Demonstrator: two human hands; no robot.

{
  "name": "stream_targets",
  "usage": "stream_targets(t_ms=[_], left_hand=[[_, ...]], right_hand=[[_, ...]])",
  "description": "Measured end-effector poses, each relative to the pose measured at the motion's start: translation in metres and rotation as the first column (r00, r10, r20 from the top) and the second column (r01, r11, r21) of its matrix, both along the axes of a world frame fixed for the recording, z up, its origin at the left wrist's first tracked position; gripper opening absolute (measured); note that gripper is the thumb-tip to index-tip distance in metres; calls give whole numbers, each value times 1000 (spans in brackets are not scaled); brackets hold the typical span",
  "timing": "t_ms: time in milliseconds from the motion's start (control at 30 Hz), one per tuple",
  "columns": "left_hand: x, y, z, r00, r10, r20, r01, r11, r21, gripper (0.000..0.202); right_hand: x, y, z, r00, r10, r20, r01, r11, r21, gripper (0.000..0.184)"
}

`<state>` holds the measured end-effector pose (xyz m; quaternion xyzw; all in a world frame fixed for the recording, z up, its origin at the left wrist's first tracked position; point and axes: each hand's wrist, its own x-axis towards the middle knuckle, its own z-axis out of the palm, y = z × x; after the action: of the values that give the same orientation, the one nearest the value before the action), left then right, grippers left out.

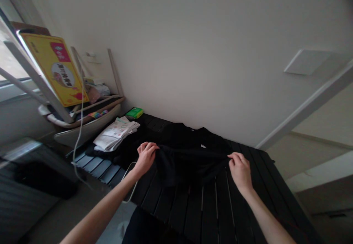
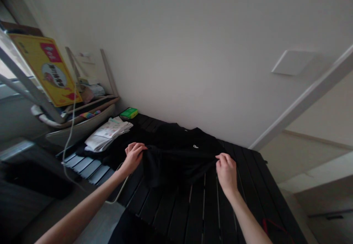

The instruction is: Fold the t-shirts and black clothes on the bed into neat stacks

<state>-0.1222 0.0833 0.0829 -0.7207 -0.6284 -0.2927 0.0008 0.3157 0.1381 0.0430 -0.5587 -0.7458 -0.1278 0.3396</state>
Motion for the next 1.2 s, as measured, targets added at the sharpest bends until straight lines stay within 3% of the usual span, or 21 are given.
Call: stream_targets(t_ms=[67,133,233,333,467,600,800,900,1033,1133,1200], left_hand=[[-15,-9,3,999,0,36,1,999,-33,30],[-14,-19,4,997,-38,70,45,995,-94,32],[14,-41,-1,978,-144,148,168,971,-170,34],[54,-66,-17,969,-224,106,245,930,-274,31],[81,-89,-55,981,-114,-155,38,905,-425,53],[67,-96,-77,948,4,-318,-137,908,-396,71],[28,-113,-71,857,149,-494,-315,909,-272,69],[19,-121,-64,841,143,-522,-308,919,-244,59],[27,-109,-58,888,120,-444,-229,953,-200,37],[48,-84,-62,940,45,-338,-110,978,-177,43],[67,-66,-70,959,-22,-281,-32,982,-188,49]], right_hand=[[20,-10,0,1000,3,-20,-4,999,-33,19],[22,-23,-9,1000,-1,11,2,994,-108,24],[-2,-52,-33,999,25,46,-14,975,-221,32],[-35,-88,-60,991,115,64,-86,936,-342,32],[-61,-131,-80,982,134,135,-61,894,-444,56],[-67,-155,-84,972,-15,235,130,866,-483,64],[-54,-185,-92,954,-125,274,248,842,-480,75],[-44,-199,-100,952,-159,262,267,850,-453,81],[-39,-194,-106,949,-204,241,297,835,-463,84],[-43,-163,-99,953,-233,192,298,835,-462,78],[-48,-132,-88,968,-209,142,250,873,-418,72]])
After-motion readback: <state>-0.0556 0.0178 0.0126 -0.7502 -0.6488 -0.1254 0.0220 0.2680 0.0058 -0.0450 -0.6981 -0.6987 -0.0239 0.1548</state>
